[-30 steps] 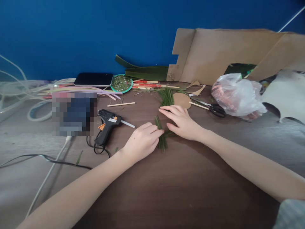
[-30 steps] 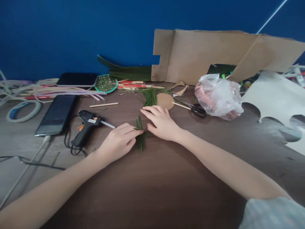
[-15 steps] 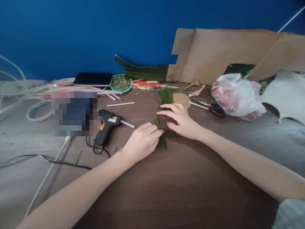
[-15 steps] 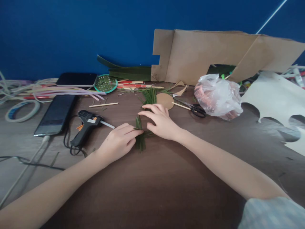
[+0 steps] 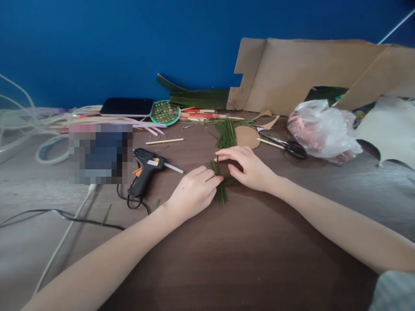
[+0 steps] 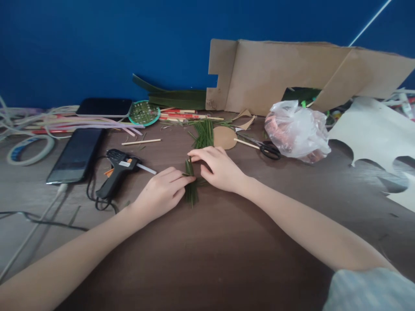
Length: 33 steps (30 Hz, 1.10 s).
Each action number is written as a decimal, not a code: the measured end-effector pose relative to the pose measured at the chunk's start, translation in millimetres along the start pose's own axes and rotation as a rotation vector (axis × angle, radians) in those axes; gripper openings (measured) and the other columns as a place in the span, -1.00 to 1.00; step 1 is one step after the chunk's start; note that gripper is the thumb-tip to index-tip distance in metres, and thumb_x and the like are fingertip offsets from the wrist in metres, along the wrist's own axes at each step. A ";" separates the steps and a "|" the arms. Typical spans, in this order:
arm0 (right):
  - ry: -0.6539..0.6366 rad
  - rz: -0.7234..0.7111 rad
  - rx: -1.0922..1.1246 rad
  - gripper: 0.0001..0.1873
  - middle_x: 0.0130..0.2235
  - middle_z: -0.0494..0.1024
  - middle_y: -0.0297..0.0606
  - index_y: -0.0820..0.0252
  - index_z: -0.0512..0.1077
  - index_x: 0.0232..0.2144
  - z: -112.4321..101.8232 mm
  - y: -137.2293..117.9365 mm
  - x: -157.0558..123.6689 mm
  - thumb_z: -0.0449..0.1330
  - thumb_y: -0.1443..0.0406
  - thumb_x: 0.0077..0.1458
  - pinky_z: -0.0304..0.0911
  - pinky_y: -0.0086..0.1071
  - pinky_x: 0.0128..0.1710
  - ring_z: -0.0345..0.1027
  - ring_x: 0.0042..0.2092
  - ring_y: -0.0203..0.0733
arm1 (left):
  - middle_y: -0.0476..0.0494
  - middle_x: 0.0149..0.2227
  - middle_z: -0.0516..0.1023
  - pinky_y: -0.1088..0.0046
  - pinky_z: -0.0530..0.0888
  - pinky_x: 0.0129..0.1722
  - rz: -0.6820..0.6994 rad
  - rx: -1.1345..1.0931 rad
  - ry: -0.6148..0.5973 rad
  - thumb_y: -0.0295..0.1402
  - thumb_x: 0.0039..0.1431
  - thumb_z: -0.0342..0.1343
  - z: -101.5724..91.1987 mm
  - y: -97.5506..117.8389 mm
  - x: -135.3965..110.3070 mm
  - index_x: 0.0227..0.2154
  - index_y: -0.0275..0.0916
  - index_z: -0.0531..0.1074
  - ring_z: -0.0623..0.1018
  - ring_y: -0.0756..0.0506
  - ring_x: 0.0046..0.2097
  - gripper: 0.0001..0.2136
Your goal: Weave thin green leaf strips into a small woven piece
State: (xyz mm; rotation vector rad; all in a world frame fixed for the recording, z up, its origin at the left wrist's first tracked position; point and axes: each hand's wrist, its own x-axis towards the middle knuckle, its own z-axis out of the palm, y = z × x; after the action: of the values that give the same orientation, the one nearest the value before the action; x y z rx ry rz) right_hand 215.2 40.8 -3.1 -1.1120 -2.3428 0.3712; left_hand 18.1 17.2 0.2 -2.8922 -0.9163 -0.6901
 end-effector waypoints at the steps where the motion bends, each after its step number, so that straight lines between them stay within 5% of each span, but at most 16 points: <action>1: 0.006 -0.027 -0.056 -0.56 -0.07 0.51 -0.18 0.22 0.28 -0.02 0.0 -0.5 -0.1 -0.03 0.49 0.02 0.13 -0.19 -0.03 0.30 -0.02 -0.12 | -0.11 -0.46 0.44 0.41 0.44 -0.35 0.001 0.003 0.004 -0.54 0.16 -0.11 0.1 0.0 0.0 -0.29 -0.33 0.48 0.40 -0.08 -0.36 -0.76; 9: 0.045 -0.185 -0.299 -0.57 -0.11 0.52 -0.11 0.23 0.25 0.06 -1.4 -1.0 -3.5 -0.06 0.43 0.12 0.09 -0.17 -0.09 0.31 -0.04 -0.08 | -0.11 -0.45 0.46 0.41 0.44 -0.35 0.007 0.019 0.017 -0.52 0.18 -0.11 0.8 0.4 0.0 -0.28 -0.33 0.48 0.40 -0.08 -0.36 -0.76; 15: 0.049 -0.030 -0.116 -0.60 -0.17 0.55 -0.26 0.14 0.25 0.03 0.3 -0.8 -1.6 -0.02 0.42 0.13 0.11 -0.19 -0.07 0.30 -0.08 -0.11 | -0.11 -0.45 0.45 0.41 0.44 -0.34 0.005 0.007 0.000 -0.53 0.17 -0.12 0.9 0.2 -0.1 -0.28 -0.32 0.47 0.41 -0.08 -0.35 -0.76; 22: 0.027 0.113 -0.069 -0.78 -0.09 0.43 -0.14 0.16 0.35 -0.17 2.1 -4.7 1.5 0.09 0.30 0.08 0.11 -0.13 -0.05 0.21 -0.04 -0.02 | -0.11 -0.47 0.44 0.41 0.43 -0.37 0.006 -0.001 -0.003 -0.55 0.15 -0.12 0.4 0.3 -0.1 -0.33 -0.32 0.46 0.39 -0.08 -0.38 -0.77; 33: -0.024 0.143 -0.103 -0.78 -0.09 0.38 -0.15 0.14 0.28 -0.24 4.7 -4.6 0.1 0.16 0.23 0.04 0.09 -0.14 -0.09 0.17 -0.04 0.00 | -0.11 -0.47 0.44 0.42 0.42 -0.35 0.007 -0.001 -0.005 -0.56 0.16 -0.14 0.6 0.2 0.4 -0.31 -0.32 0.45 0.38 -0.06 -0.38 -0.76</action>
State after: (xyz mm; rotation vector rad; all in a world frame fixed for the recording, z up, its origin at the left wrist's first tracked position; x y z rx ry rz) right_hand 209.6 37.8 -4.8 -1.3353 -2.3324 0.3189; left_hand 18.8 17.4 -0.1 -2.8980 -0.9054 -0.6841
